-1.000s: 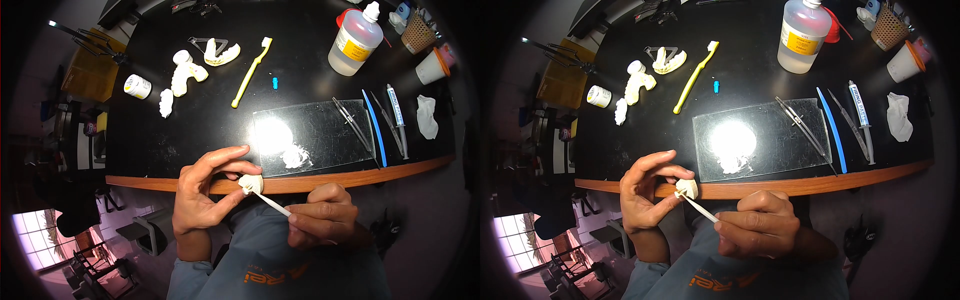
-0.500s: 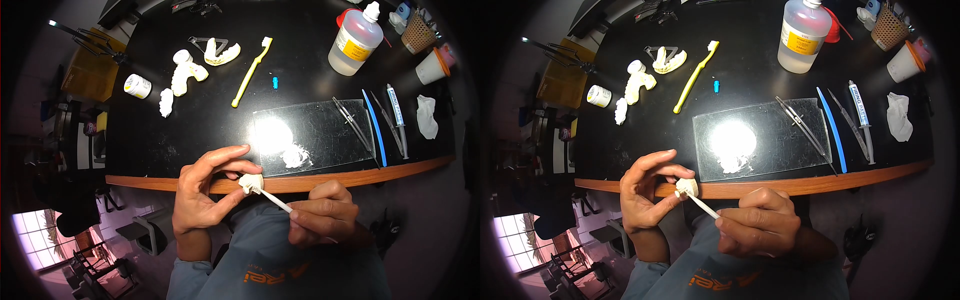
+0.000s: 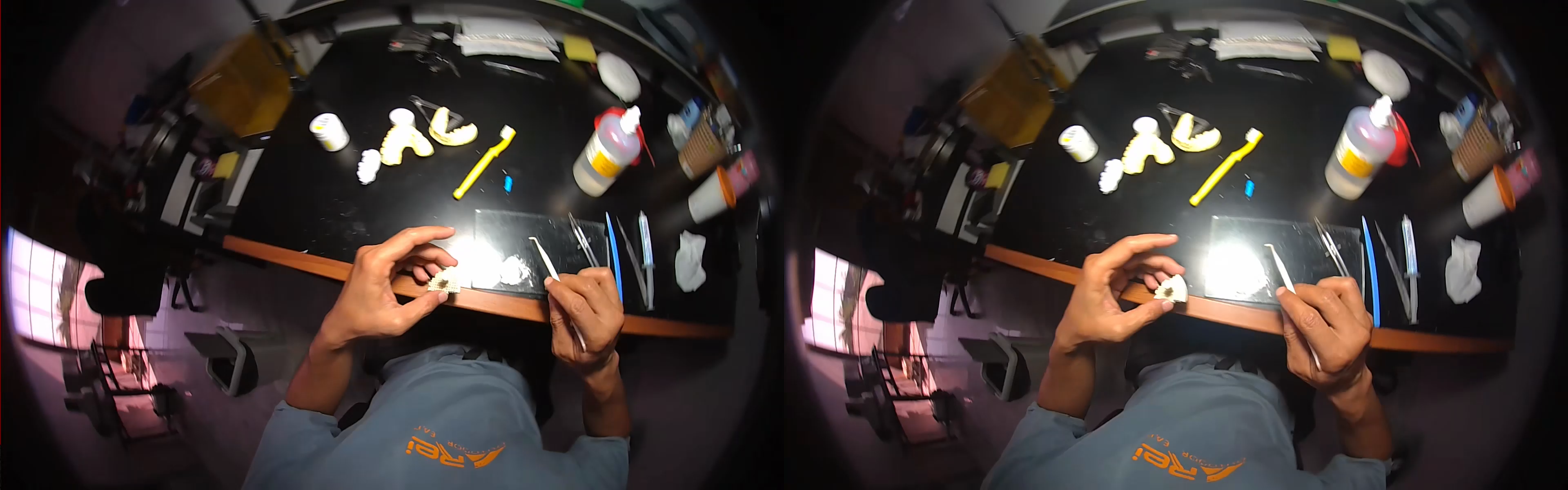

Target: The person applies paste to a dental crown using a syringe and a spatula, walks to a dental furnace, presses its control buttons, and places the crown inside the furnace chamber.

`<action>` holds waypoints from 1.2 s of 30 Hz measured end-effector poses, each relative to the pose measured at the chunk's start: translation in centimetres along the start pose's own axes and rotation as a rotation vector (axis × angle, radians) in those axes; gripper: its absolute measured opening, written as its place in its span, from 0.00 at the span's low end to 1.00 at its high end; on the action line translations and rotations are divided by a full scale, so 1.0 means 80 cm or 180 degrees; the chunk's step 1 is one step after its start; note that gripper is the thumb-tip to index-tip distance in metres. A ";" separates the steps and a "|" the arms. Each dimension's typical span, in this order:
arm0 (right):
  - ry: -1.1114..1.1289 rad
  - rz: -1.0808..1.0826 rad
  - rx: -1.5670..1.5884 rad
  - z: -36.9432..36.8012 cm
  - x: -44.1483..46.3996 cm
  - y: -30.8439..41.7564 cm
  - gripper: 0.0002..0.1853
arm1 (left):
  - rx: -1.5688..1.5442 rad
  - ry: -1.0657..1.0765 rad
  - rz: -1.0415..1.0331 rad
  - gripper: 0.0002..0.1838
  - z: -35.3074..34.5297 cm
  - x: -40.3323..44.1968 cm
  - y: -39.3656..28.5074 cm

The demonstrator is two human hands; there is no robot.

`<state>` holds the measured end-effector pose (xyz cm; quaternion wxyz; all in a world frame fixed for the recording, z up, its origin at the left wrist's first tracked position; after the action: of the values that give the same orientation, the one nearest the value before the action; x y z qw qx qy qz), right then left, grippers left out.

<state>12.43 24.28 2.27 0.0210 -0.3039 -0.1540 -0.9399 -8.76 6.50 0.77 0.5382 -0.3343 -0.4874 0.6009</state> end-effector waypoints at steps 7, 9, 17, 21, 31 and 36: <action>0.1043 -0.0194 -0.0482 0.002 0.032 -0.008 0.29 | 0.0373 -0.0572 -0.0005 0.35 0.026 -0.015 -0.008; 0.1280 -0.0265 -0.0612 -0.004 0.031 -0.013 0.36 | 0.0578 -0.0757 -0.0035 0.35 0.033 -0.025 -0.007; 0.1922 -0.0573 -0.0820 -0.018 0.032 -0.014 0.43 | 0.0692 -0.1068 0.0086 0.36 0.075 -0.047 0.013; 0.2018 -0.0774 -0.0744 -0.015 0.045 -0.005 0.41 | 0.0972 -0.0973 -0.0050 0.35 0.097 -0.034 0.015; 0.2148 -0.0248 0.0191 -0.049 0.219 -0.012 0.13 | 0.0903 -0.1096 -0.0293 0.34 0.158 -0.014 0.035; 0.2596 -0.0436 0.0832 -0.070 0.257 0.016 0.14 | 0.0613 -0.1248 -0.0333 0.34 0.175 -0.032 0.012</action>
<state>-7.26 22.46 10.20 0.0560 0.1085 -0.2706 -0.9549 -21.52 0.94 3.75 0.4930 -0.1323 -0.5398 0.6694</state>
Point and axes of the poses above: each hand's wrist, its own x-axis towards the middle knuckle, its own z-axis out of the back of the hand, y = z × x, the point moved 4 cm from there along x, towards the middle knuckle, and after that the axes turned 13 degrees about y, right-handed, at the moved point
